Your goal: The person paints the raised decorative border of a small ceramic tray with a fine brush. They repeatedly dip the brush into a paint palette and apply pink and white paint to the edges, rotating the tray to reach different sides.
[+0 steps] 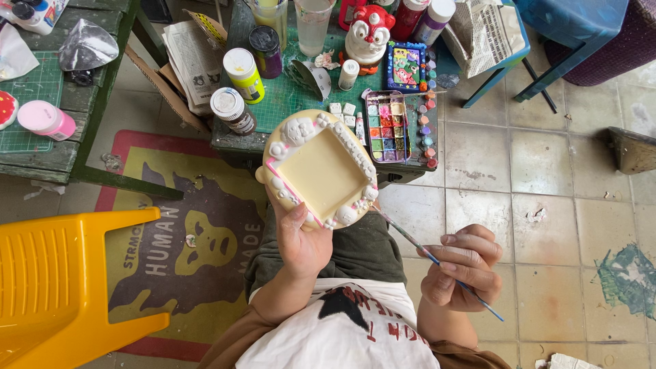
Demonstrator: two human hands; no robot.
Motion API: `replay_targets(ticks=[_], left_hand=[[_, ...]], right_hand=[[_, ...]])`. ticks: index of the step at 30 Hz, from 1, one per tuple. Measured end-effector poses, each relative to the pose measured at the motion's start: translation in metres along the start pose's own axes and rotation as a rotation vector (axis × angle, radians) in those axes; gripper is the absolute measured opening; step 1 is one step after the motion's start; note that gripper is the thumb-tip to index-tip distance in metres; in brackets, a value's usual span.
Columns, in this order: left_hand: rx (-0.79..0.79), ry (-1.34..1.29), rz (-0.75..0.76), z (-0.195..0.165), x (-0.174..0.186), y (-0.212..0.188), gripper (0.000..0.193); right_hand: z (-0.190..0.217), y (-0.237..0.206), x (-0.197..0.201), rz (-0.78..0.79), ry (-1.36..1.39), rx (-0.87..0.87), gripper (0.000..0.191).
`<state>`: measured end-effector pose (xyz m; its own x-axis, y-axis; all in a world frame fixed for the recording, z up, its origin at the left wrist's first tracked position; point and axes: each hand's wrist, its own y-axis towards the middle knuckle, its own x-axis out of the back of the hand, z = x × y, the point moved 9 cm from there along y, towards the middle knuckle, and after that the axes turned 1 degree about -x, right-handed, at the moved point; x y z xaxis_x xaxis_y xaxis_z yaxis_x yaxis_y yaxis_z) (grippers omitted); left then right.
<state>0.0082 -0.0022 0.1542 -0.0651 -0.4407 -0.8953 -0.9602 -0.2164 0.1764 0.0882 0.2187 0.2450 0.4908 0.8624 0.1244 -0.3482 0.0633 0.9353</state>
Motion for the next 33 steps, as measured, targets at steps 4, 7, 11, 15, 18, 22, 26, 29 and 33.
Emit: replay_targets(ticks=[4, 7, 11, 15, 18, 22, 26, 29, 33], left_hand=[[0.002, 0.002, -0.005, 0.001, 0.002, -0.001, 0.088], [-0.002, 0.013, -0.001, 0.001, 0.001, -0.001, 0.088], [-0.012, 0.014, 0.015, -0.001, 0.001, -0.003, 0.090], [-0.038, 0.036, 0.026, -0.002, 0.002, -0.004, 0.092], [-0.056, 0.048, 0.007, -0.002, 0.006, -0.006, 0.093], [-0.073, 0.079, 0.004, -0.002, 0.008, -0.008, 0.094], [-0.082, 0.099, -0.007, -0.002, 0.011, -0.011, 0.095], [-0.080, 0.093, -0.019, -0.001, 0.014, -0.011, 0.097], [-0.068, 0.091, -0.023, -0.001, 0.015, -0.011, 0.098]], right_hand=[[-0.002, 0.001, 0.000, -0.007, 0.011, -0.014, 0.017], [-0.004, 0.002, 0.002, -0.021, 0.034, -0.047, 0.017], [-0.004, 0.002, 0.004, -0.040, 0.054, -0.051, 0.018], [-0.001, 0.005, 0.008, -0.026, 0.054, -0.043, 0.017], [0.004, 0.010, 0.009, -0.018, 0.011, -0.007, 0.018], [0.008, 0.014, 0.003, 0.035, -0.040, -0.016, 0.017], [0.011, 0.016, -0.002, 0.088, -0.032, 0.000, 0.016], [0.009, 0.017, -0.004, 0.118, -0.009, -0.029, 0.016], [0.008, 0.019, -0.004, 0.122, 0.002, -0.011, 0.016]])
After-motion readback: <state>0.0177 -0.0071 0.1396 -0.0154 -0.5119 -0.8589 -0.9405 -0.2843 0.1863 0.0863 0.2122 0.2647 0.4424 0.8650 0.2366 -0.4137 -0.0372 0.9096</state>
